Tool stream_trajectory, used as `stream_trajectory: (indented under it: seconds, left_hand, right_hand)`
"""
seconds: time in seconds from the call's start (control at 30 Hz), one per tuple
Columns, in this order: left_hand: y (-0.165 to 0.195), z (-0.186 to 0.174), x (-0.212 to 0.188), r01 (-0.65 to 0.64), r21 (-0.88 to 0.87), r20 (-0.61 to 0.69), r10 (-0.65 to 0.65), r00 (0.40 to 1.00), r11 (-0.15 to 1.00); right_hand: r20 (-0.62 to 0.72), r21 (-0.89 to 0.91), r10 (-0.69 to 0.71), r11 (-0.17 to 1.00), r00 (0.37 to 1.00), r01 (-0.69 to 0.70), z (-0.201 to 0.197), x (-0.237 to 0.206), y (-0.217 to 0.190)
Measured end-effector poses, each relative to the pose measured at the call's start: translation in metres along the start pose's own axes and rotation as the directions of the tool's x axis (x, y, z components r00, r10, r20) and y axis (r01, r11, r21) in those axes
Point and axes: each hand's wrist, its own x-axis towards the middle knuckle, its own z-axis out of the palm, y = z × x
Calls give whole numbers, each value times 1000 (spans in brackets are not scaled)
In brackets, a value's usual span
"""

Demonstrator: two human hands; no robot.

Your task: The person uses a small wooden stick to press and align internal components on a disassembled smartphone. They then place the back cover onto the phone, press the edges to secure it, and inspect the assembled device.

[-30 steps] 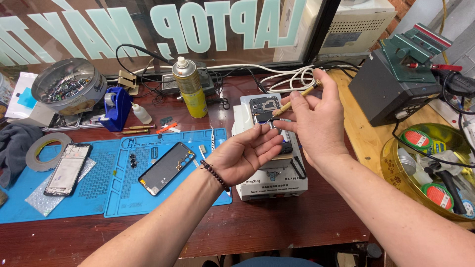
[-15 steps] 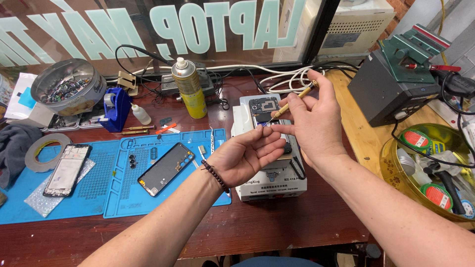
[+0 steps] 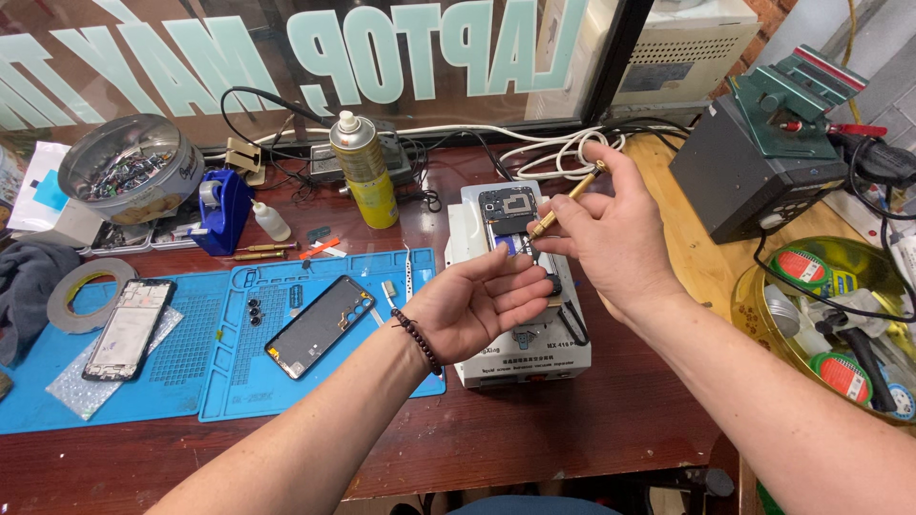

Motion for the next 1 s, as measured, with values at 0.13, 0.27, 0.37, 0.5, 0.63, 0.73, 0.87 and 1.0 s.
stream_trajectory:
  seconds: [0.13, 0.27, 0.37, 0.5, 0.63, 0.73, 0.87, 1.0]
  left_hand:
    - [0, -6, 4, 82, 122, -234, -52, 971, 989]
    - [3, -18, 15, 207, 298, -403, -74, 912, 932]
    - [2, -20, 22, 274, 425, -523, -13, 852, 863]
    - [-1, -15, 25, 293, 634, -581, 191, 792, 715]
    - [-5, -10, 29, 313, 797, -534, 360, 765, 517]
    - [-6, -11, 32, 272, 852, -465, 409, 785, 448]
    - [-6, -9, 39, 318, 864, -479, 443, 758, 391]
    - [-6, -9, 41, 326, 871, -469, 427, 773, 367]
  right_hand:
    - [-72, -87, -49, 995, 996, 42, -7, -4, 5]
    - [-2, -383, -179, 909, 984, 165, -17, -13, 16]
    - [56, -536, -255, 808, 965, 244, -19, -20, 29]
    - [33, -579, -244, 786, 969, 217, -23, -20, 41]
    - [43, -548, -249, 804, 968, 231, -25, -17, 44]
    - [37, -540, -238, 813, 971, 220, -26, -16, 45]
    - [43, -547, -238, 807, 970, 222, -24, -16, 46]
    - [73, -569, -283, 775, 956, 273, -22, -19, 44]
